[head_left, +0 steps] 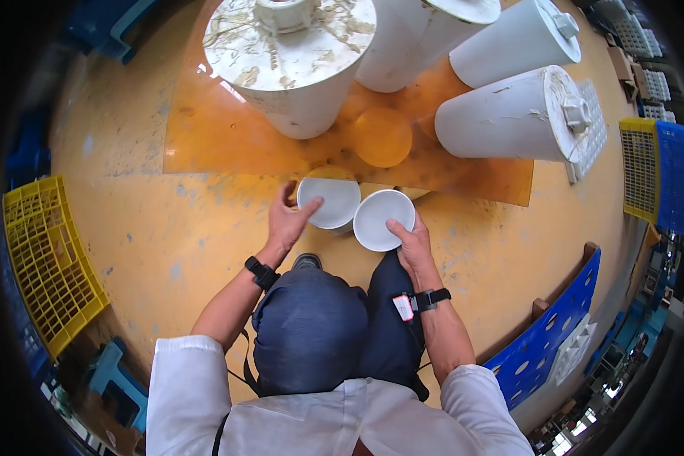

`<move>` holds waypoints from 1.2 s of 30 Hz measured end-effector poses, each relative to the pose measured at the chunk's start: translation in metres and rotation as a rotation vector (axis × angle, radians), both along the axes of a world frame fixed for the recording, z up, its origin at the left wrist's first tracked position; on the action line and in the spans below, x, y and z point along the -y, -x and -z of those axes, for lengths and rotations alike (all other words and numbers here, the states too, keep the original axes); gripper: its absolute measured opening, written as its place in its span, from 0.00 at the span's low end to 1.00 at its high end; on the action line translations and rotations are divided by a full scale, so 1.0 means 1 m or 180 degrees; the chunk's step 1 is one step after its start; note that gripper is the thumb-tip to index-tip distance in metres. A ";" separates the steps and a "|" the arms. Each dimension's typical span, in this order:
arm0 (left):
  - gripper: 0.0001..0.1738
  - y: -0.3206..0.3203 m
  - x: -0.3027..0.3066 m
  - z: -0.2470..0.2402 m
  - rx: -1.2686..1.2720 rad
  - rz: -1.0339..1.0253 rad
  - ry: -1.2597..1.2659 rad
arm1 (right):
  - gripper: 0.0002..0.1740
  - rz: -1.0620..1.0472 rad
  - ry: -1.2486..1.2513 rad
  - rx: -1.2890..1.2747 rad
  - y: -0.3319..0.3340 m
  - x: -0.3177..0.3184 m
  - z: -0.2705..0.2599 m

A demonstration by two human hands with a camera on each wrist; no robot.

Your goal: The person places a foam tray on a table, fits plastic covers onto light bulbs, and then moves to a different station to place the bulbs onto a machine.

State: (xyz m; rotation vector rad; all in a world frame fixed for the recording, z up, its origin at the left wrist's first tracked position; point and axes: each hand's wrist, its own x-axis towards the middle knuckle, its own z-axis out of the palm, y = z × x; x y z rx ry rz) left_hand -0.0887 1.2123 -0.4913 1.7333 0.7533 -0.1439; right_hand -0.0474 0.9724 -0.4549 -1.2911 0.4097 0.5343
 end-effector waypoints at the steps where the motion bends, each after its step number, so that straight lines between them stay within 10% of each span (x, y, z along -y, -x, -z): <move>1: 0.34 -0.001 -0.002 0.004 0.0434 -0.0515 0.0513 | 0.27 -0.0023 -0.0019 0.0104 0.003 0.003 -0.004; 4: 0.25 -0.019 -0.021 0.008 0.0969 -0.1509 0.1991 | 0.27 0.0317 -0.0035 0.0467 0.007 0.029 -0.004; 14: 0.06 -0.028 -0.033 0.015 0.0878 -0.1302 0.2594 | 0.32 0.0303 0.0009 0.0473 -0.026 0.061 0.011; 36: 0.08 -0.042 -0.013 0.015 0.0802 -0.1324 0.2728 | 0.29 -0.0402 0.0710 0.0392 -0.039 0.046 0.013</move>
